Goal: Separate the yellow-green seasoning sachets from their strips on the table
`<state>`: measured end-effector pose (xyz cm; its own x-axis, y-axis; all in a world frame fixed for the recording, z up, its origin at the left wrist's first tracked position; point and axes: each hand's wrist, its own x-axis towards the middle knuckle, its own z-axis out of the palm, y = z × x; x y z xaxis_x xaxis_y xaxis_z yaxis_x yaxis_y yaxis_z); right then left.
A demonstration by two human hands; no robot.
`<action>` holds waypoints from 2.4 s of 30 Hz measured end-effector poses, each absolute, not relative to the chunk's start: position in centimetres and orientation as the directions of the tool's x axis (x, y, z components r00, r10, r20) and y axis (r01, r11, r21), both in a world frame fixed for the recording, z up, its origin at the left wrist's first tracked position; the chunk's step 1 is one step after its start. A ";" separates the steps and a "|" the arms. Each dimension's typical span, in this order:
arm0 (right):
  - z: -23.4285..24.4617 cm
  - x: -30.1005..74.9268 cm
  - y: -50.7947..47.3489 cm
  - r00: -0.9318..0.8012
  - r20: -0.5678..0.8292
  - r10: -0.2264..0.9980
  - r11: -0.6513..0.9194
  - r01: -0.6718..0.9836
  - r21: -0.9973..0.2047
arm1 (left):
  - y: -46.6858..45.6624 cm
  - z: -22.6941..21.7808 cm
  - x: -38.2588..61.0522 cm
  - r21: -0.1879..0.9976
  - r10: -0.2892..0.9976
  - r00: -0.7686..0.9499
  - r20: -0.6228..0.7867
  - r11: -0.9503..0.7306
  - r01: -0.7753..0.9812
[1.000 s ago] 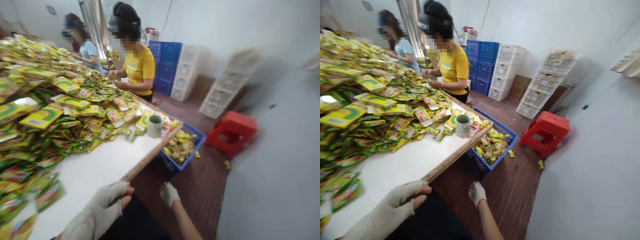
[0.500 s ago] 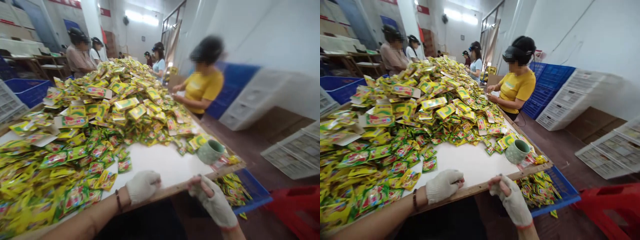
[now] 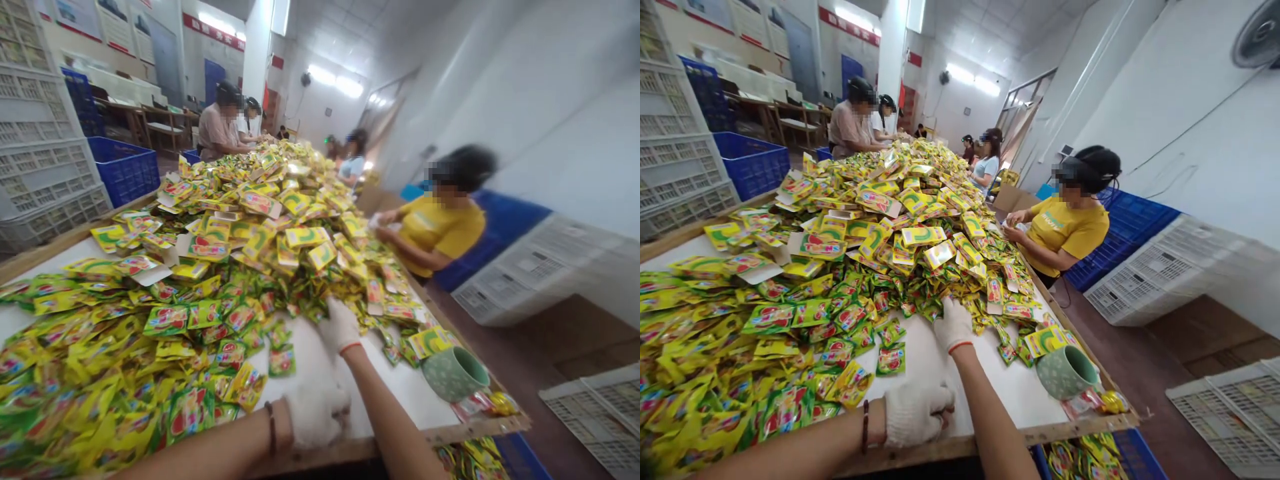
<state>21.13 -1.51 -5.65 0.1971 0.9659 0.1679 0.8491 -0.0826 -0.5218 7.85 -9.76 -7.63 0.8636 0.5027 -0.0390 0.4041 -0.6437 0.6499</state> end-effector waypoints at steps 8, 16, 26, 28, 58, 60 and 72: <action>-5.8 19.7 -3.1 0.047 0.237 0.970 0.100 0.816 -0.569 | -9.7 -7.5 8.0 0.531 0.418 0.902 -0.107 -0.743 0.407; -4.8 25.0 -1.5 0.308 0.076 0.948 -0.249 0.870 -0.425 | -9.9 -7.3 8.0 0.498 0.406 0.907 -0.113 -0.766 0.406; -5.0 24.1 -4.8 0.158 0.082 0.984 -0.009 0.507 -0.862 | -10.0 -7.7 7.5 0.445 0.445 0.889 0.111 -0.822 0.356; -5.1 25.7 -4.8 0.261 0.136 0.956 -0.049 0.596 -0.802 | -9.7 -7.2 7.6 0.442 0.472 0.869 0.151 -0.818 0.367; -5.5 22.3 -10.0 0.254 -0.044 0.966 -0.228 0.764 -0.604 | -2.2 -2.6 4.0 0.256 0.930 0.366 0.048 -0.365 0.895; -5.0 22.9 -9.2 0.210 -0.033 0.977 -0.187 0.779 -0.599 | -2.8 -2.5 4.4 0.284 0.906 0.417 0.073 -0.420 0.862; -5.6 21.7 -11.0 0.110 -0.356 0.928 -0.359 0.515 -0.778 | -3.3 -3.2 3.8 0.895 0.936 0.335 -0.107 -0.056 0.442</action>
<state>21.70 -10.96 -5.56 0.1098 0.9280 -0.3561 0.5153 -0.3595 -0.7780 3.80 -3.34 -3.21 0.3348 0.9362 -0.1067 0.4416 -0.0559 0.8955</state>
